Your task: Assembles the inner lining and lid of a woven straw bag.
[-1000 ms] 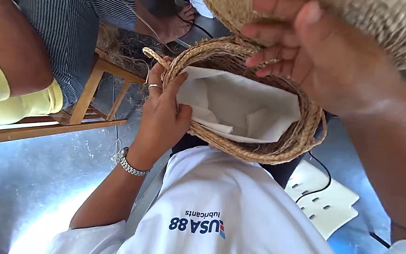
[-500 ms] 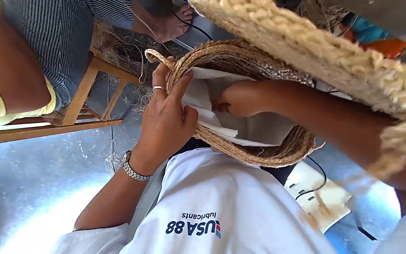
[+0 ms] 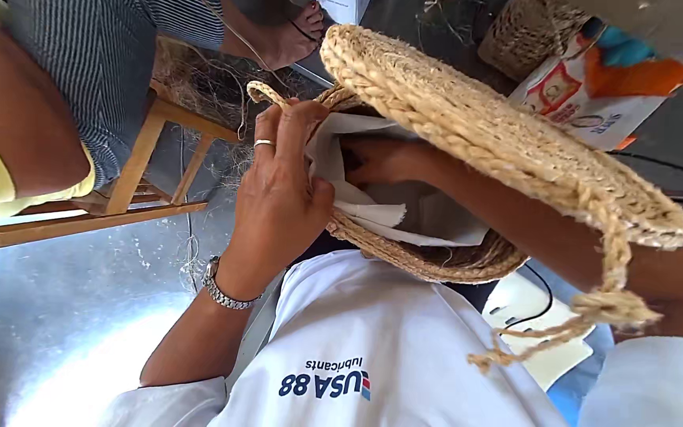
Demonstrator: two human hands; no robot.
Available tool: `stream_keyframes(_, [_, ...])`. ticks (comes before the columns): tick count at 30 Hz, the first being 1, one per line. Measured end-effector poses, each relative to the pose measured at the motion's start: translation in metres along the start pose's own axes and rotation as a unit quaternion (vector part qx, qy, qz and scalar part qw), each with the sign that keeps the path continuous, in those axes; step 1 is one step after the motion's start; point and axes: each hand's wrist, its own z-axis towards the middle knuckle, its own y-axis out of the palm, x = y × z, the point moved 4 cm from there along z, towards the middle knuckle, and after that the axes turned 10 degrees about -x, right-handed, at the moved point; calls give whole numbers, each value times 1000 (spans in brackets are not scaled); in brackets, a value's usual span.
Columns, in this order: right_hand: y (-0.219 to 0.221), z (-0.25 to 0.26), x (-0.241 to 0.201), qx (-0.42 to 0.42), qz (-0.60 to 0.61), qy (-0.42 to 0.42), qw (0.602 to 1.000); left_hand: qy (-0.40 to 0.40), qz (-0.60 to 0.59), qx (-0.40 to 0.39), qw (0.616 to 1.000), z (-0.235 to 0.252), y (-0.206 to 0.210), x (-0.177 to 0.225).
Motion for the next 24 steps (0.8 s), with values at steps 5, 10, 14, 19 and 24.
stream_keyframes(5, [2, -10, 2, 23, 78, 6, 997, -13, 54, 41, 998, 3, -7, 6])
stream_keyframes(10, [8, -7, 7, 58, 67, -5, 996, 80, 164, 71, 981, 6, -12, 21])
stream_keyframes(14, [3, -10, 7, 4, 40, 30, 999, 160, 271, -18, 949, 22, -7, 30])
stream_keyframes(19, [5, -16, 7, -11, 2, -11, 1000, 175, 375, -128, 901, 31, -5, 37])
stream_keyframes(24, [7, -19, 2, -7, -14, -59, 998, 224, 386, -140, 884, 37, -7, 45])
